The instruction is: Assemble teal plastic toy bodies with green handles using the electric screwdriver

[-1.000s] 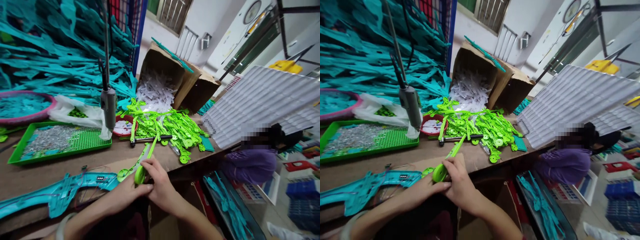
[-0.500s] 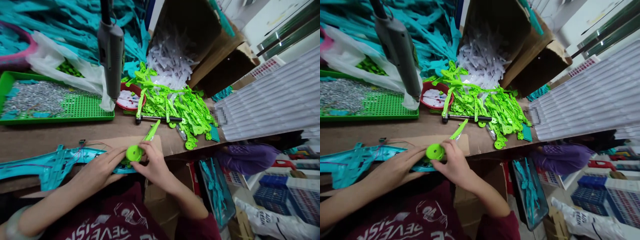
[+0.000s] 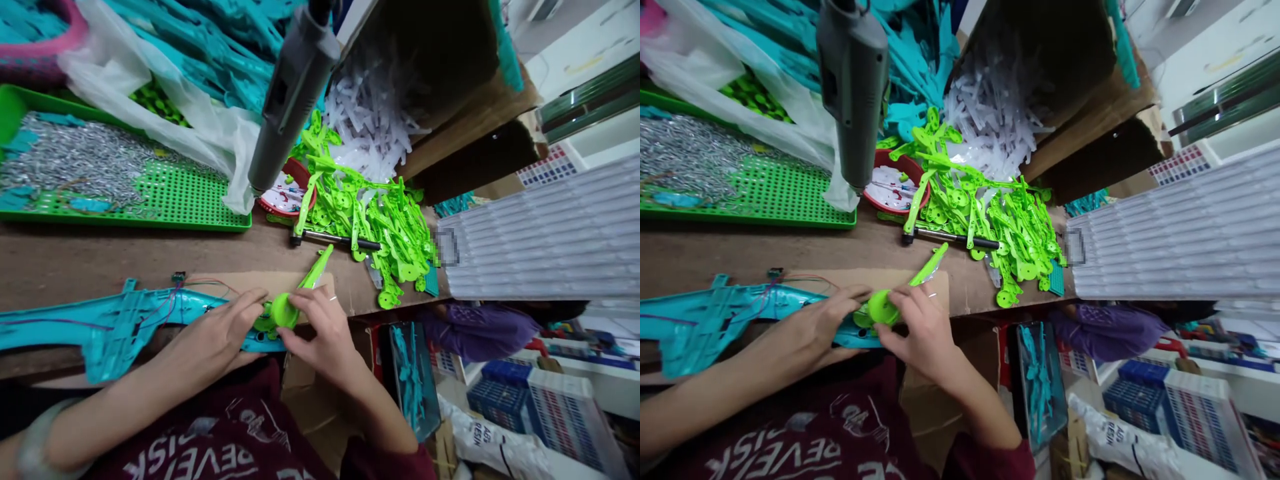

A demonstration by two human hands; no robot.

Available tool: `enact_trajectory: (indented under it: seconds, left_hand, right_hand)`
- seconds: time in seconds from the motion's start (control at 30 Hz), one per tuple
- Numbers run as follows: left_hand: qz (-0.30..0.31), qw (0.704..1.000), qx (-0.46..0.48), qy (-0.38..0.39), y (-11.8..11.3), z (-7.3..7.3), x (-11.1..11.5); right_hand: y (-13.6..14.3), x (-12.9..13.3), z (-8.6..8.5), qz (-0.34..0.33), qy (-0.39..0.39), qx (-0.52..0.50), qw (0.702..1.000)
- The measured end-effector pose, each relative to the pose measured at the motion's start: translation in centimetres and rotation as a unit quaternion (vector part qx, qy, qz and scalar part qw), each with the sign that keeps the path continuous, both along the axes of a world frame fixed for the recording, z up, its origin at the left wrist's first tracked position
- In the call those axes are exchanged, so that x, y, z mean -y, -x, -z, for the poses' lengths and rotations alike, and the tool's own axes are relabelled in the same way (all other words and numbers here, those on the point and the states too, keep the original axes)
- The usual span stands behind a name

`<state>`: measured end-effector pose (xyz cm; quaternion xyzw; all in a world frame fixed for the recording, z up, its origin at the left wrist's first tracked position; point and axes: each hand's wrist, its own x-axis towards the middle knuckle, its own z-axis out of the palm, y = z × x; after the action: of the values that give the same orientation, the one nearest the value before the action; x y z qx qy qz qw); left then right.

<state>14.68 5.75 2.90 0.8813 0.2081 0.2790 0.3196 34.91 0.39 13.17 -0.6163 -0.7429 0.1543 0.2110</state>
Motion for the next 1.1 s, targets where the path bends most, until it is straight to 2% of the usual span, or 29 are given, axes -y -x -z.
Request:
enact_trajectory:
  seconds: [0.1,0.37,0.63,0.8,1.1]
  left_hand:
    - [-0.003,1.000,0.016,0.001,0.0,-0.2,0.0]
    - [-0.010,1.000,0.004,-0.008,-0.1,-0.5,0.0]
    - [-0.008,1.000,-0.012,0.012,-0.1,-0.6,-0.1]
    - [-0.006,0.999,-0.017,0.032,-0.1,-0.8,-0.3]
    - [-0.015,0.998,-0.020,0.060,-0.3,-1.1,-0.2]
  right_hand:
    - [0.1,0.0,1.0,-0.014,0.031,0.020,0.999]
    - [0.9,0.3,2.4,0.000,0.018,-0.030,0.999]
    - [1.4,0.2,2.6,0.019,-0.021,-0.005,1.000]
    - [1.8,0.5,2.8,0.046,-0.009,-0.018,0.999]
    - [1.9,0.4,2.8,0.051,-0.034,-0.043,0.997]
